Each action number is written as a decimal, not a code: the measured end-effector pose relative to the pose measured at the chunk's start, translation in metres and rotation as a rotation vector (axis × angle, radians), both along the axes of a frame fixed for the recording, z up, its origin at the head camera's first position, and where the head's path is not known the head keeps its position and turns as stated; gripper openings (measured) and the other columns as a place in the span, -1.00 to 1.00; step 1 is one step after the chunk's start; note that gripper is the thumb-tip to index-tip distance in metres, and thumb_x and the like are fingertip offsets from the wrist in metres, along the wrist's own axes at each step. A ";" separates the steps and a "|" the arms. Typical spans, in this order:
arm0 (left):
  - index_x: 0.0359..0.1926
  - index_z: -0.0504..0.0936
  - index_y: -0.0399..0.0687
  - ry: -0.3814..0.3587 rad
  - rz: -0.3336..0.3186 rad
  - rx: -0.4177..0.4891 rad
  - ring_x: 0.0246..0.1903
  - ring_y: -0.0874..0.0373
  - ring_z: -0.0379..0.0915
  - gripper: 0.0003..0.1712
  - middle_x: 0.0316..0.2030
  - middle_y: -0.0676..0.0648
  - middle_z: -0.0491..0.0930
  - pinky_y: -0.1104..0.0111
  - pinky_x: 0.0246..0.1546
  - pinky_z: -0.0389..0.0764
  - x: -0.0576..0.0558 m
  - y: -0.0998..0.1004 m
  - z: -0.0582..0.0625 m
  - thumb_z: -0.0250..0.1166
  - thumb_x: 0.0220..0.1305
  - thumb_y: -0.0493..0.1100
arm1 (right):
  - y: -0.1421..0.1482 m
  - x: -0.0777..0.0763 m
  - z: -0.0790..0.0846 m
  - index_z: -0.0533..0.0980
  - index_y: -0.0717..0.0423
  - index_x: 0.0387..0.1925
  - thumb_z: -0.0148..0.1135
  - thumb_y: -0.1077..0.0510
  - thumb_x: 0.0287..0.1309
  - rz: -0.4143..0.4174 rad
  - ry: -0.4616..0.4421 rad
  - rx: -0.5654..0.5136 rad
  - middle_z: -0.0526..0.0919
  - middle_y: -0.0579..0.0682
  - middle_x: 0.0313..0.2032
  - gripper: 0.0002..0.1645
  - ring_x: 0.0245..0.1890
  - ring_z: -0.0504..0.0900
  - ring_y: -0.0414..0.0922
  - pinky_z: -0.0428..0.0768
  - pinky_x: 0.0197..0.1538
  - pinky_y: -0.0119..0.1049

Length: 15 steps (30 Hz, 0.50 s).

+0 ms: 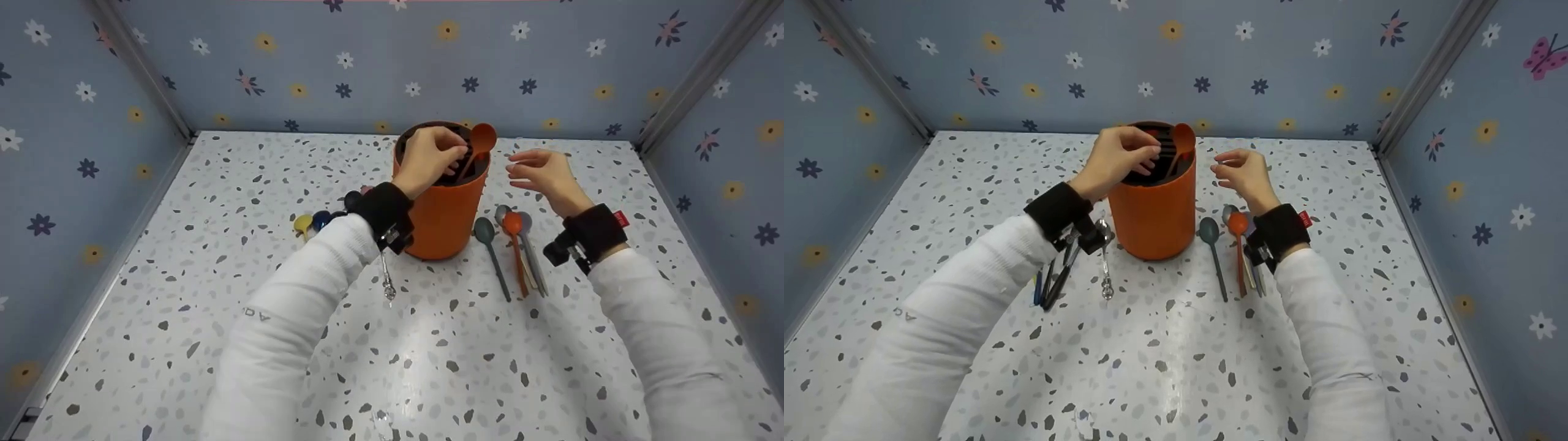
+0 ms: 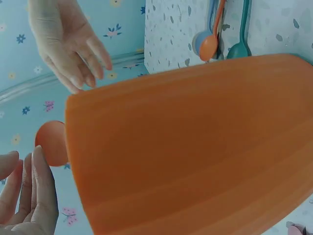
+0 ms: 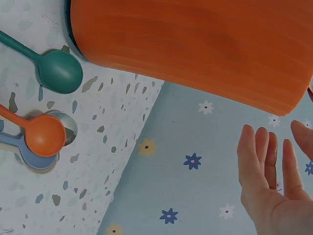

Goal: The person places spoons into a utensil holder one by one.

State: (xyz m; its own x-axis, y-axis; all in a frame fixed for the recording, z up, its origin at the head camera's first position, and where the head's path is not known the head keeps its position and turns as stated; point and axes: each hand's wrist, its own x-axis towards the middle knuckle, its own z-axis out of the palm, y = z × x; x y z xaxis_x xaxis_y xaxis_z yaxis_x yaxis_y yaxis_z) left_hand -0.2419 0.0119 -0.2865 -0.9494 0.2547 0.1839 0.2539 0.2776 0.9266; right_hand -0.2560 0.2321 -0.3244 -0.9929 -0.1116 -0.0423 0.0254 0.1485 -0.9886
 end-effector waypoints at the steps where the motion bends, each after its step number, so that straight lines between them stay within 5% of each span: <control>1: -0.21 0.56 -0.28 0.001 -0.013 0.009 -0.38 0.07 0.51 -0.82 -0.28 -0.17 0.55 0.46 -0.36 0.58 0.002 0.001 0.000 0.14 0.19 -0.28 | 0.000 0.001 -0.002 0.34 0.43 0.00 0.11 0.29 0.10 0.002 -0.005 0.008 0.49 0.02 -0.24 -0.58 -0.23 0.53 -0.12 0.57 -0.11 -0.36; 8: -0.20 0.54 -0.27 0.017 -0.103 0.023 -0.40 0.03 0.49 -0.82 -0.34 -0.16 0.54 0.46 -0.38 0.57 0.018 0.002 -0.004 0.14 0.19 -0.27 | 0.005 0.006 -0.015 0.30 0.44 0.02 0.07 0.26 0.15 0.030 -0.040 -0.007 0.49 -0.01 -0.25 -0.56 -0.28 0.55 -0.17 0.57 -0.10 -0.33; 15: -0.22 0.56 -0.27 0.026 -0.141 0.048 -0.46 0.08 0.49 -0.83 -0.35 -0.15 0.56 0.44 -0.42 0.58 0.033 0.003 -0.016 0.16 0.18 -0.27 | 0.005 0.011 -0.034 0.26 0.44 0.07 0.02 0.22 0.19 0.048 -0.083 0.088 0.47 -0.01 -0.21 -0.53 -0.25 0.55 -0.23 0.50 0.02 -0.24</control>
